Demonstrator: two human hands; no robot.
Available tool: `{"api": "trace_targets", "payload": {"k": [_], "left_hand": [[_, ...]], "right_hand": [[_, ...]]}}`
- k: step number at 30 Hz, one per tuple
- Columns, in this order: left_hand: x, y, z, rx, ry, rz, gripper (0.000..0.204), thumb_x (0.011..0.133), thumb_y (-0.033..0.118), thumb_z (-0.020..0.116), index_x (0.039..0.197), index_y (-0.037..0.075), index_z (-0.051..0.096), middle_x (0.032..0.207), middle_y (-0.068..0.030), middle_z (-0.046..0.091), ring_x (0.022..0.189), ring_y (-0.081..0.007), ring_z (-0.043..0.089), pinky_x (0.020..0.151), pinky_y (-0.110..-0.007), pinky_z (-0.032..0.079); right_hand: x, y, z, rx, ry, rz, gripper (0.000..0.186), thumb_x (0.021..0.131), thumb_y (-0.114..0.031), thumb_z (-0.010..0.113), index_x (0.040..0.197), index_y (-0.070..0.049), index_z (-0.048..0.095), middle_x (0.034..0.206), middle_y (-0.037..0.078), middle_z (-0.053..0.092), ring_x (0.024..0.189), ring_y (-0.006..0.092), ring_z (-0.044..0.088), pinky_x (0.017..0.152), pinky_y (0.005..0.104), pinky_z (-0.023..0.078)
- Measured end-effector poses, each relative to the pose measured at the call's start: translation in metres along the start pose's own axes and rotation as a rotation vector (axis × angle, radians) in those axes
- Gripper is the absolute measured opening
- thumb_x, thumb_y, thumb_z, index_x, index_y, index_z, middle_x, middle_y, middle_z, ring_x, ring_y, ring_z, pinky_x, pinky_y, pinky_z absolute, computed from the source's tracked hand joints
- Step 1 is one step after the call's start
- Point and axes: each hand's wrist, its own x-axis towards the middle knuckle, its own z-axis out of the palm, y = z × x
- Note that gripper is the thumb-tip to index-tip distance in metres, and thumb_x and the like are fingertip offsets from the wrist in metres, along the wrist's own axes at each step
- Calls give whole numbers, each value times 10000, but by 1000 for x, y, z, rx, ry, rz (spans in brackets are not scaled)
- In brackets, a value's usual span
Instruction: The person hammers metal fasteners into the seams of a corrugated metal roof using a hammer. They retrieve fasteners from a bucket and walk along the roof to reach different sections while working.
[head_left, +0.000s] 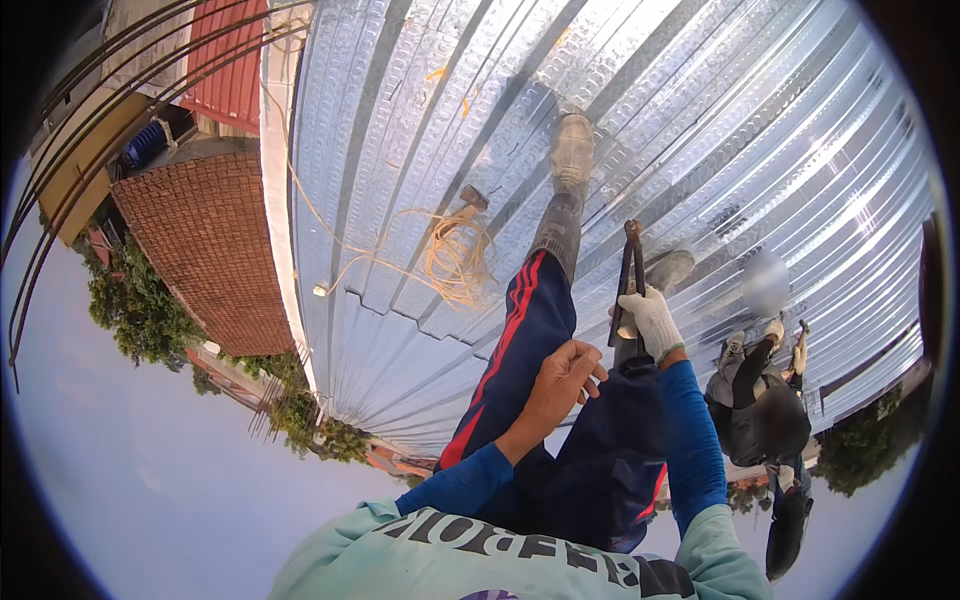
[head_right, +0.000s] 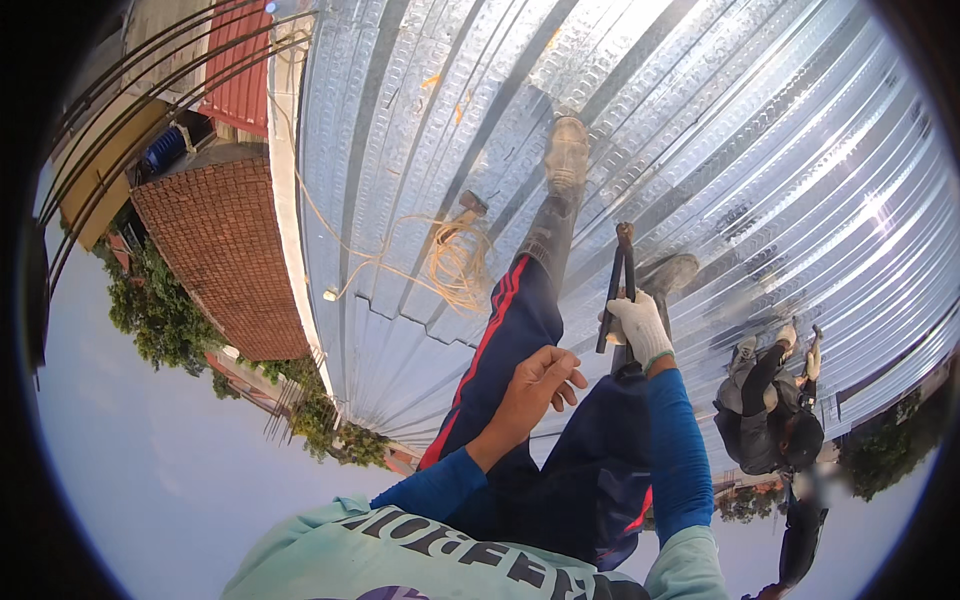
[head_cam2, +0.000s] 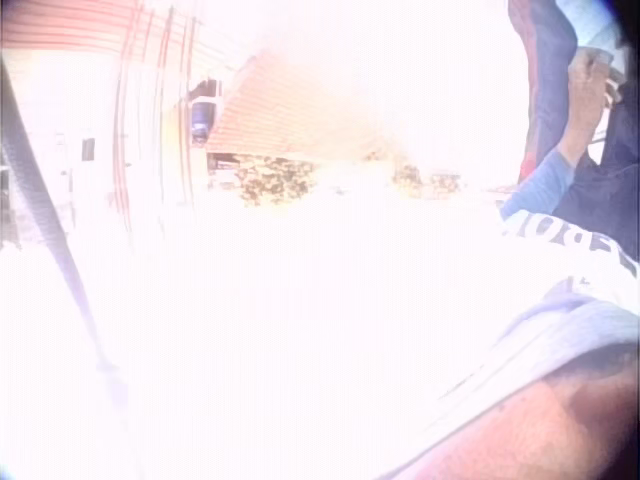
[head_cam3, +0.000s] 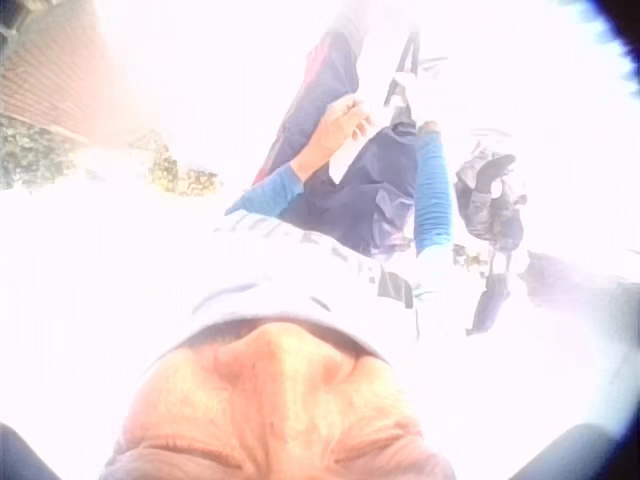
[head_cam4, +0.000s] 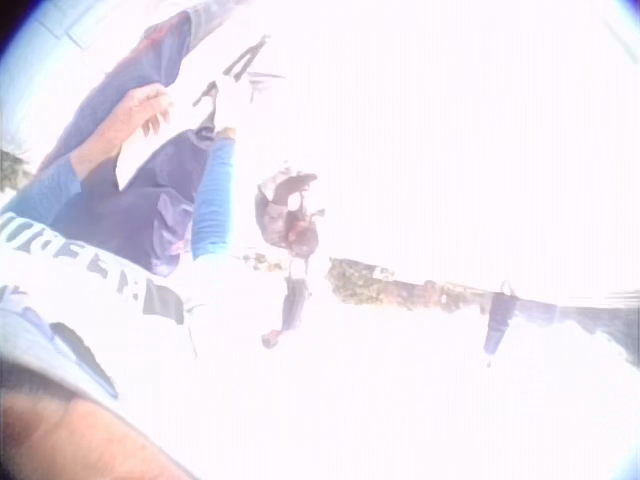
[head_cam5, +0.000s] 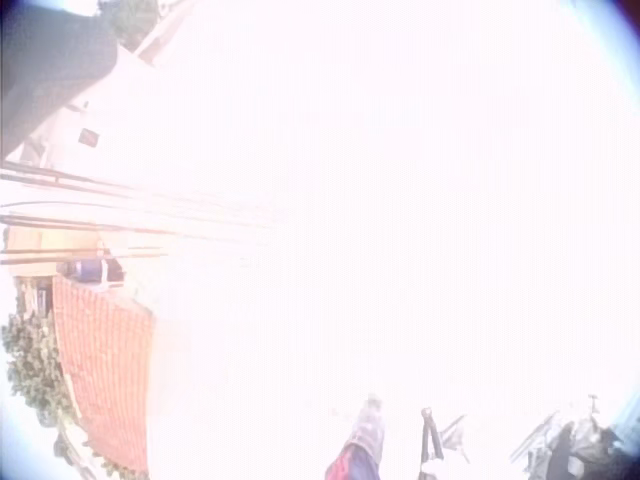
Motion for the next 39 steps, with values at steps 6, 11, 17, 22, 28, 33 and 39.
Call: {"api": "trace_targets", "payload": {"k": [6,11,17,22,28,33,39], "left_hand": [[3,11,4,17,44,41,319,1121,326,499,1150,33,625,961,-114,740,732,-132,678,636,-264,508],[12,-7,34,166,62,95,318,1124,321,481,1146,44,634,958,-118,743,736,-144,680,652,-275,505],[41,-66,62,353,175,204,316,1118,334,498,1134,53,643,949,-107,750,731,-128,679,621,-258,511],[65,-146,93,679,169,53,314,1083,344,581,1131,43,656,948,-61,732,760,-98,660,638,-241,494],[116,-233,102,1028,224,90,349,1043,365,633,1166,44,692,958,-11,697,796,-78,611,648,-259,475],[152,-281,126,1001,165,-17,350,1052,345,626,1149,23,720,887,7,681,723,-66,573,610,-249,451],[195,-317,160,1006,128,18,309,1073,326,597,1019,43,705,755,40,610,611,-36,498,535,-228,383]], "right_hand": [[21,51,1,43,-55,-2,223,886,-118,645,1051,31,648,874,142,714,778,262,730,674,409,592],[26,94,-41,158,-60,19,214,907,-116,669,1090,-11,638,915,142,738,764,237,742,601,352,597],[58,147,-87,237,-113,-31,253,881,-86,641,1113,13,633,883,136,695,713,242,707,604,393,631],[30,202,-140,604,-179,-35,193,907,-94,643,1072,0,608,923,130,667,732,247,698,616,403,637],[14,255,-173,592,-231,-124,197,878,-141,617,989,21,628,773,114,628,678,255,675,609,411,607],[22,284,-190,146,-126,-341,323,894,-241,577,1026,42,658,833,245,687,786,411,707,707,471,571],[44,277,-246,336,-267,-155,323,928,-252,598,967,67,632,724,208,652,593,329,666,579,445,520]]}}
